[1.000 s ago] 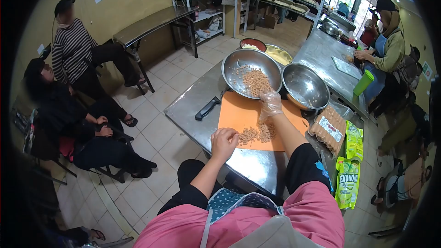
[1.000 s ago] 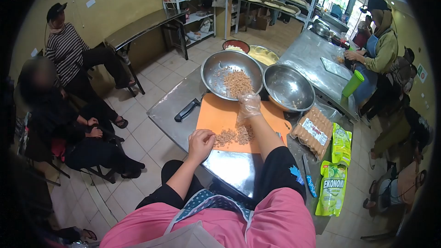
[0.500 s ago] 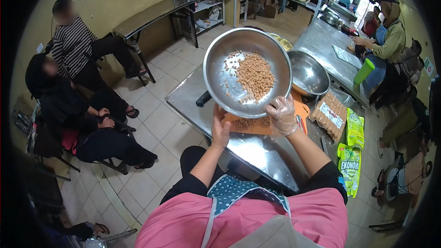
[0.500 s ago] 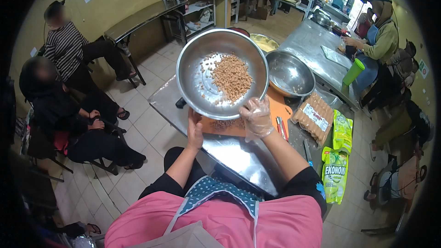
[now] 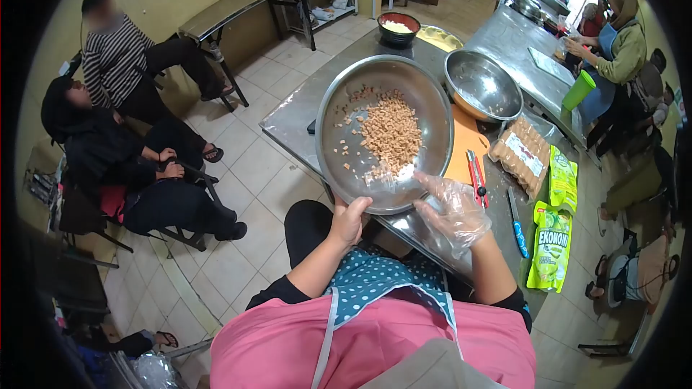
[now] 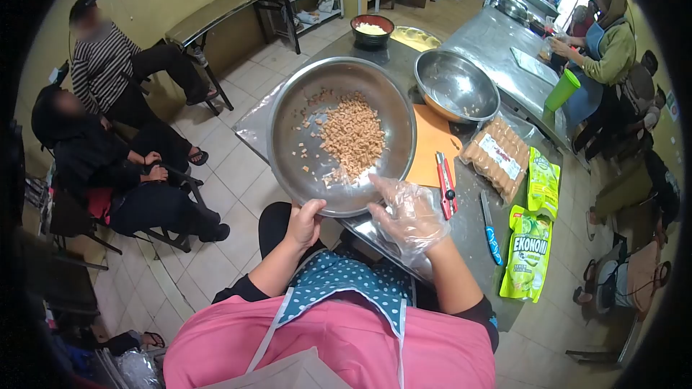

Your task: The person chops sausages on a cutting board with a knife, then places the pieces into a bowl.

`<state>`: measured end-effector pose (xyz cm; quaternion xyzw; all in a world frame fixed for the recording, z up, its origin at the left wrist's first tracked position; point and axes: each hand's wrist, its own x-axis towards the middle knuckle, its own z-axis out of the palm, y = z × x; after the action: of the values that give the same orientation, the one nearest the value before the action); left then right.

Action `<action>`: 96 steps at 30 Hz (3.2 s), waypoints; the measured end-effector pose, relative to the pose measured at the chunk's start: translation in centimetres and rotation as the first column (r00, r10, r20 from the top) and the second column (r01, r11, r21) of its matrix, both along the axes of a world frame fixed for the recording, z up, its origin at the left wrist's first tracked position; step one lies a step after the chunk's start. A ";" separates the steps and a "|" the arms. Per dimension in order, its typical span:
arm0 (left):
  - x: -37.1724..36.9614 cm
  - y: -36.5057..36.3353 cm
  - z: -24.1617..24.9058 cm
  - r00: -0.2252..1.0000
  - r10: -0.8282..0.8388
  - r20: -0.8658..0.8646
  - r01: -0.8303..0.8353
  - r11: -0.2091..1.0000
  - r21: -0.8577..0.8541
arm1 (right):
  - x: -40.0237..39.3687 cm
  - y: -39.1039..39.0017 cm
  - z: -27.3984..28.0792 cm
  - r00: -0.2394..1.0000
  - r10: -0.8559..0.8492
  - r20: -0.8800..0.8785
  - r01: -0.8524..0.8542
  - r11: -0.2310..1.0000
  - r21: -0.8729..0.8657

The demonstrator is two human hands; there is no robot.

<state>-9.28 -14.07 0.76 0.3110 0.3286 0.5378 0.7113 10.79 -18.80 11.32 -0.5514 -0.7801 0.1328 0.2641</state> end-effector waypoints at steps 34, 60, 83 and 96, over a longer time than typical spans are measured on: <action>0.3 -3.0 1.9 0.999 -0.032 0.015 0.033 0.995 -0.098 | 5.8 -2.4 -4.6 0.761 -0.269 -0.590 0.519 0.799 0.305; 1.0 -4.9 1.1 0.970 -0.221 -0.098 0.226 0.973 0.048 | 3.8 4.0 -1.5 0.959 -0.276 0.063 0.259 0.945 0.199; 1.0 -4.3 0.9 0.972 -0.230 -0.047 0.231 0.973 0.020 | -0.8 5.4 -1.7 0.963 0.226 0.149 -0.220 0.974 -0.059; 0.9 -4.1 0.1 0.895 -0.390 -0.216 0.408 0.912 0.042 | -3.2 5.5 -2.2 0.983 0.170 0.066 -0.181 0.956 0.230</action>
<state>-8.38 -18.16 0.84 0.4553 0.3050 0.3596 0.7552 7.62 -13.35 9.09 -0.4478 -0.8419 0.0502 0.2969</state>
